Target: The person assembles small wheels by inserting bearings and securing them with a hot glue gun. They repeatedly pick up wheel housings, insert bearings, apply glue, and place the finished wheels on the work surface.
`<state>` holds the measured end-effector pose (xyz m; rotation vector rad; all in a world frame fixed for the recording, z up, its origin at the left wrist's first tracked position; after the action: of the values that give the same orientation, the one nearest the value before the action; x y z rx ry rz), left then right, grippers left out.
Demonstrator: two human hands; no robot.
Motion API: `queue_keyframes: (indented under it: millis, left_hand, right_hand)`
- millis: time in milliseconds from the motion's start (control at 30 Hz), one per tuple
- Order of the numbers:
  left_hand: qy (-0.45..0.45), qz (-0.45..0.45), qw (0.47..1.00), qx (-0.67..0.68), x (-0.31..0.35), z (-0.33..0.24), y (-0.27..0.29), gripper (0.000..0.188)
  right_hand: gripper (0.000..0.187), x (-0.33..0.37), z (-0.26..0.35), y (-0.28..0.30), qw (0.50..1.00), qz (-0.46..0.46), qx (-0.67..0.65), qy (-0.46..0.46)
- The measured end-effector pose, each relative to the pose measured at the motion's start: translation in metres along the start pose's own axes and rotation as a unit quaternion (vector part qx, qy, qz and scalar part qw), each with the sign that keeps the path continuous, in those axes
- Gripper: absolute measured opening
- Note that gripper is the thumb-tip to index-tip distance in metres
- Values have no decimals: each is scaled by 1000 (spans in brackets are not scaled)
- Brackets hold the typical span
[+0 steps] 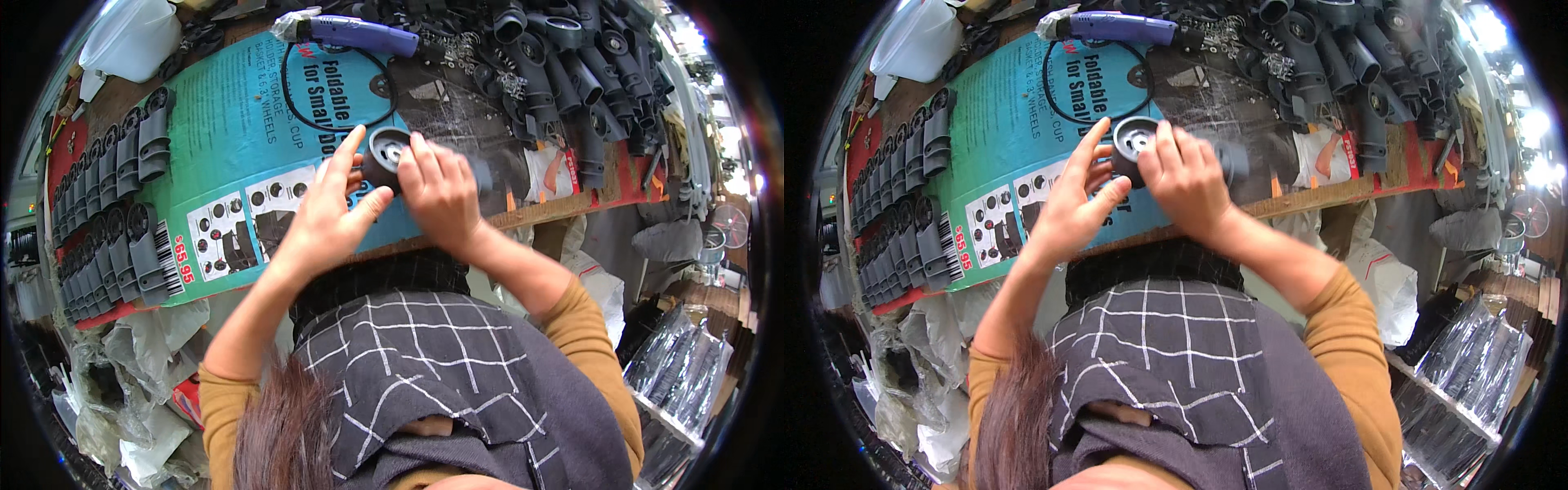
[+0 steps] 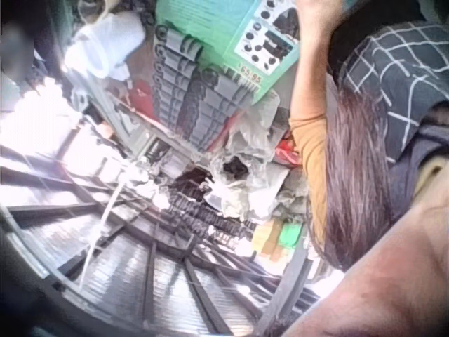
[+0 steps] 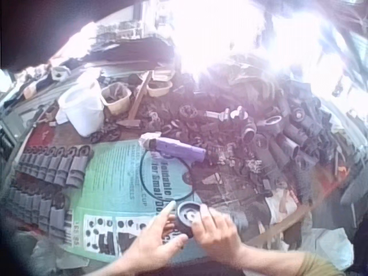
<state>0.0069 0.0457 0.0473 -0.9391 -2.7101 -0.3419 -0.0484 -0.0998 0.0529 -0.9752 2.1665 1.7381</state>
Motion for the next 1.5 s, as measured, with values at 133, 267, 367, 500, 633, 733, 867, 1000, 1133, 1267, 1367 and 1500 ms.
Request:
queue_keyframes:
  millis: [133, 267, 367, 500, 633, 733, 867, 1000, 1133, 1267, 1367, 1500]
  left_hand:
    - [-131, -136, 982, -30, -9, 19, -25, 70]
    - [-219, -201, 952, -64, -35, 22, -22, 48]
    - [-185, -172, 964, -81, -39, 25, -17, 45]
    - [-190, -156, 964, -97, -35, 21, -13, 47]
    - [-170, -135, 971, -97, -39, 16, -14, 56]
    - [-169, -127, 972, -100, -40, 13, -13, 54]
    - [-102, -108, 989, -21, -40, 15, -13, 52]
    - [-138, -135, 980, -41, -39, 13, -15, 49]
    - [-138, -141, 980, -37, -38, 14, -16, 50]
    - [-131, -140, 981, -43, -37, 14, -16, 49]
    - [-142, -142, 978, -55, -41, 11, -18, 49]
    - [-155, -143, 976, -51, -54, 8, -25, 49]
  right_hand:
    - [27, 13, 36, 4, 1000, 25, -17, -7]
    - [21, 13, 16, 16, 948, 35, -299, -106]
    - [21, 8, -12, 0, 846, 50, -457, -271]
    - [37, 6, -29, -40, 508, 217, -720, -419]
    - [33, 8, -33, -46, 491, 226, -722, -432]
    - [28, 8, -38, -45, 484, 247, -713, -442]
    - [19, -4, -85, -61, 715, 174, -566, -371]
    - [10, -13, -148, -89, 973, 52, -105, -200]
    - [9, -13, -162, -115, 982, 62, -62, -167]
    - [9, -13, -154, -111, 977, 88, -76, -179]
    - [12, -5, -151, -107, 962, 127, -126, -207]
    - [13, -1, -153, -110, 953, 149, -155, -212]
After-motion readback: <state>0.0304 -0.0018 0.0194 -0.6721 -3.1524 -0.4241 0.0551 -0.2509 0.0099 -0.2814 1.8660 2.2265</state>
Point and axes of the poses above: each hand's wrist, its own x-axis away from the middle knuckle, its own y-axis out of the back of the hand, z = x × y, the point moved 3 cm from there along -x, towards the middle knuckle, and after that the axes turned 7 degrees about y, right-handed, at the moved point
